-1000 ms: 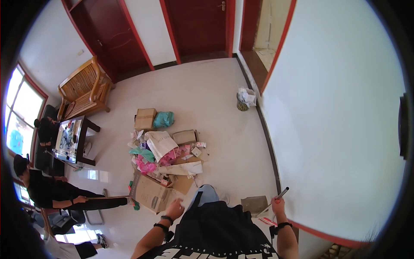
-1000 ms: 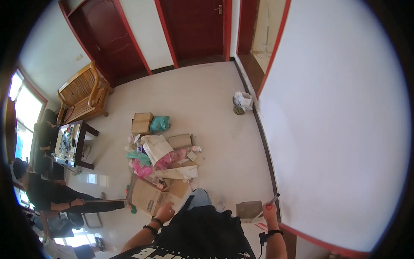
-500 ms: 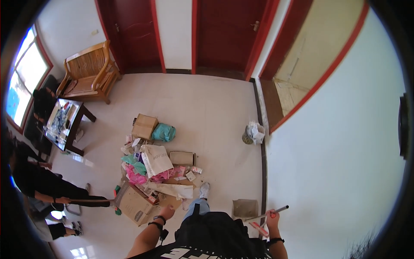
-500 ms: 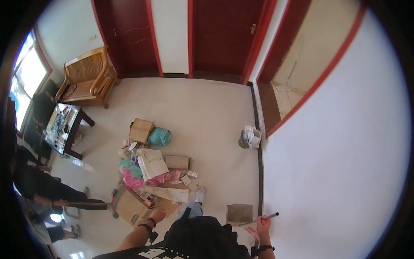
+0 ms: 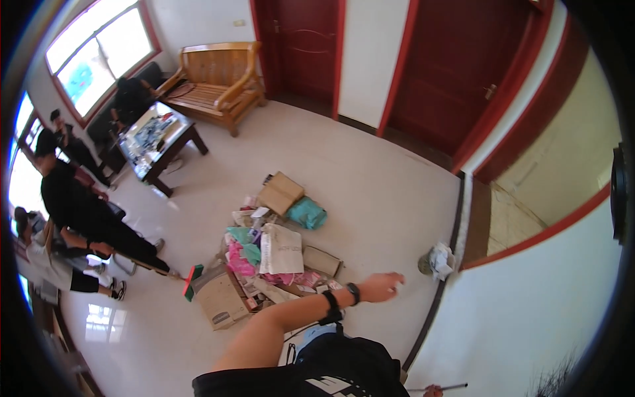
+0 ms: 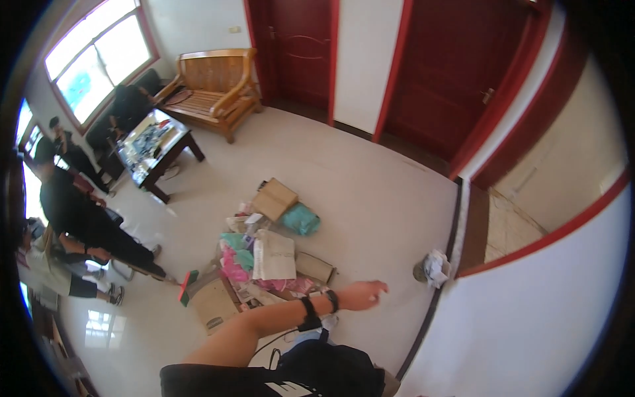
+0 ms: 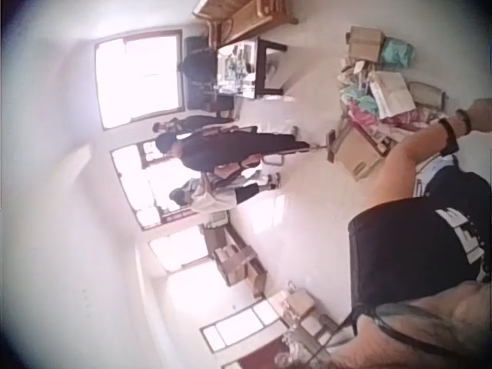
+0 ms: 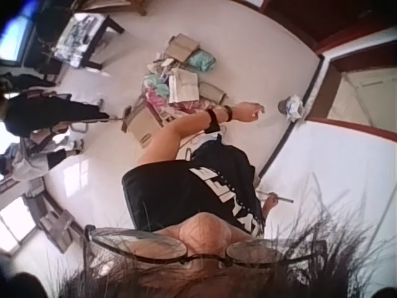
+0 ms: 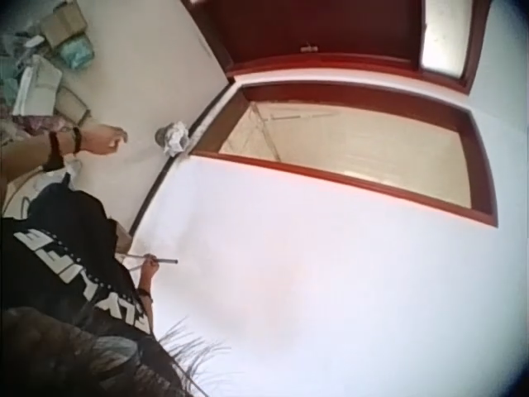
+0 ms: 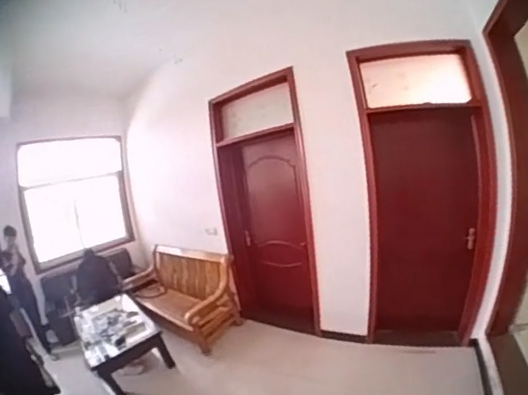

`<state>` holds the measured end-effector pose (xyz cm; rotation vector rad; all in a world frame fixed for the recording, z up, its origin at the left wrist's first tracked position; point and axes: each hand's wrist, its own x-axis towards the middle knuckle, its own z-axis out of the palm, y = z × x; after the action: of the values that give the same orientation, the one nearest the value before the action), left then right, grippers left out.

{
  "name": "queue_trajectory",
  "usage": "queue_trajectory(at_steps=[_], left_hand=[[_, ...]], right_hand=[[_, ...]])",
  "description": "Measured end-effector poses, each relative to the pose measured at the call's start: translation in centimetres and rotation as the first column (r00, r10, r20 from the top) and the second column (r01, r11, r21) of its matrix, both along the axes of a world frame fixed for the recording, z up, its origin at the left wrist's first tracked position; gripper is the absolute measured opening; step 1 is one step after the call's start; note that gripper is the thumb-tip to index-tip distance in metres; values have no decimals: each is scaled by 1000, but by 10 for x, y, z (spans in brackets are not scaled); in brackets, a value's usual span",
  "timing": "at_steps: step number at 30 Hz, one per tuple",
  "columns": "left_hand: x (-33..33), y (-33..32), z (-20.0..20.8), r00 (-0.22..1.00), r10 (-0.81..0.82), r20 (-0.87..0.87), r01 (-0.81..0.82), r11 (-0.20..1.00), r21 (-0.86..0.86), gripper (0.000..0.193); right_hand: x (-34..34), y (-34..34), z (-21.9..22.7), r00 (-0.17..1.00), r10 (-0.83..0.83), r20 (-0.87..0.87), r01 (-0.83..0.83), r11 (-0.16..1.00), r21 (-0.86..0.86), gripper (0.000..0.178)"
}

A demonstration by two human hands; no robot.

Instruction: Sweep the floor using a broom and dustpan.

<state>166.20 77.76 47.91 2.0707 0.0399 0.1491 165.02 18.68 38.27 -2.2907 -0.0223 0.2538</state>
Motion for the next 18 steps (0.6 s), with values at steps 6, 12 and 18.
queue_trajectory(at_steps=[6, 12, 18], left_hand=[[6, -38, -3, 973, -220, -76, 223, 974, 35, 25], [-76, -2, -129, 911, -205, -358, 288, 937, 198, 30], [-225, 56, -227, 821, 156, -550, -63, 981, 185, 36]], right_hand=[[17, 25, -10, 996, -57, -68, 61, 996, 62, 19], [-7, 29, -12, 993, -44, -114, 51, 997, 66, 18], [-67, -6, -59, 971, -230, -60, 233, 971, 51, 19]])
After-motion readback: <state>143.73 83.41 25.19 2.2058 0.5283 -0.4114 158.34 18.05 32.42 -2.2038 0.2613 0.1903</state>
